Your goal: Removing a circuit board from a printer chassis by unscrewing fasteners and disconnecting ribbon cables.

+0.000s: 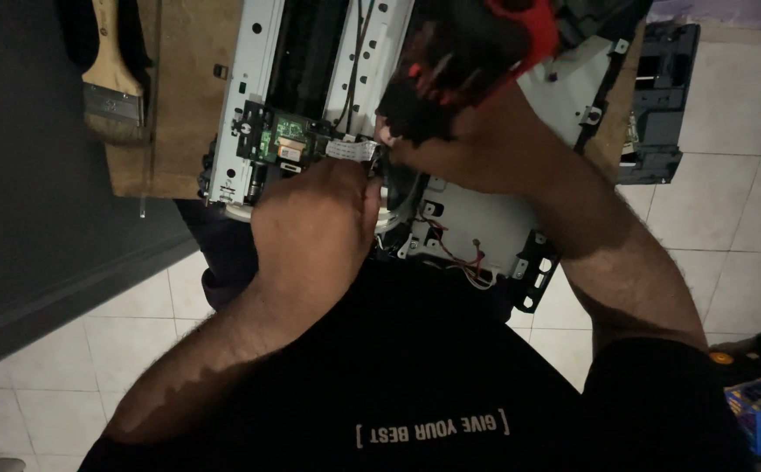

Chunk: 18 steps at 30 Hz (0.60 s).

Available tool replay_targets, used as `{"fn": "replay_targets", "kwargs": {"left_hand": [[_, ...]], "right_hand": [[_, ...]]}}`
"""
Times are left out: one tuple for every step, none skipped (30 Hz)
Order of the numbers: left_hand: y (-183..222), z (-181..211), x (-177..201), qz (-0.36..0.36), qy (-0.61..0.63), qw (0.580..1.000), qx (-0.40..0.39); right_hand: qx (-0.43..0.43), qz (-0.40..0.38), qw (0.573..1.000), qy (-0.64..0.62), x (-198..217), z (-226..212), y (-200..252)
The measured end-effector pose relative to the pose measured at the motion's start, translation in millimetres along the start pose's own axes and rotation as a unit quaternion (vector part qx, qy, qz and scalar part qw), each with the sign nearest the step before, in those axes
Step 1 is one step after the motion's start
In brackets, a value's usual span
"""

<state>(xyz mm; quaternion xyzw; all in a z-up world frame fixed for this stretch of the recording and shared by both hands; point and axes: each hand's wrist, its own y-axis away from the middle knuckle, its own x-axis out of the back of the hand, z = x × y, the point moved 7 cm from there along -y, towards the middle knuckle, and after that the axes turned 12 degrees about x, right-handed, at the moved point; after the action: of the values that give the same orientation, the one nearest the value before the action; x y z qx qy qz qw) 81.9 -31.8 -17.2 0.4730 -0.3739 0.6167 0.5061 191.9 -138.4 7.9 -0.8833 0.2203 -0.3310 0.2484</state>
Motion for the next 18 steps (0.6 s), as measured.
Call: {"fn": "replay_targets", "kwargs": {"left_hand": [[0,-1,0,0.006,0.004,1.0,0.005],[-1,-1,1,0.012,0.009,1.0,0.01],[-2,-1,1,0.012,0.009,1.0,0.009],[-2,0,2,0.012,0.011,1.0,0.006],[-2,0,2,0.011,0.013,1.0,0.004],[-1,0,2,0.011,0.013,1.0,0.004],[-1,-1,2,0.018,0.019,1.0,0.008],[-1,-2,3,0.025,0.025,0.999,0.012],[-2,-2,5,0.025,0.026,0.999,0.012],[-2,-2,4,-0.001,0.026,0.999,0.02],[-3,-3,2,-0.028,0.025,0.999,0.028],[-3,-1,3,-0.027,0.026,0.999,0.029],[-3,-1,2,-0.038,0.016,0.998,0.041],[-3,-2,1,-0.05,0.006,0.997,0.055],[-2,-3,0,-0.051,0.006,0.997,0.056],[-2,-2,1,-0.039,0.018,0.998,0.042],[-2,0,2,-0.027,0.03,0.999,0.028],[-2,-1,1,-0.027,0.031,0.999,0.028]], "right_hand": [[-0.012,-0.008,1.0,-0.023,-2,3,0],[-0.024,-0.016,0.999,-0.045,-4,6,1],[-0.025,-0.015,0.999,-0.044,-4,6,0],[-0.03,-0.01,0.999,-0.024,-3,6,0],[-0.034,-0.005,0.999,-0.004,-2,7,0],[-0.035,-0.006,0.999,-0.004,-2,6,-1],[-0.049,-0.003,0.999,-0.01,-3,6,-2],[-0.063,-0.001,0.998,-0.015,-3,7,-3],[-0.063,-0.002,0.998,-0.014,-2,8,-1],[-0.071,0.006,0.997,-0.025,-2,9,1],[-0.08,0.013,0.996,-0.035,-1,10,3],[-0.079,0.013,0.996,-0.035,0,9,4],[-0.096,0.001,0.995,-0.038,-1,10,6],[-0.112,-0.011,0.993,-0.043,-3,11,8],[-0.112,-0.012,0.993,-0.044,-3,11,5],[-0.088,-0.012,0.995,-0.042,-2,9,1],[-0.064,-0.013,0.997,-0.04,-1,6,-3],[-0.064,-0.013,0.997,-0.039,-1,6,-3]]}}
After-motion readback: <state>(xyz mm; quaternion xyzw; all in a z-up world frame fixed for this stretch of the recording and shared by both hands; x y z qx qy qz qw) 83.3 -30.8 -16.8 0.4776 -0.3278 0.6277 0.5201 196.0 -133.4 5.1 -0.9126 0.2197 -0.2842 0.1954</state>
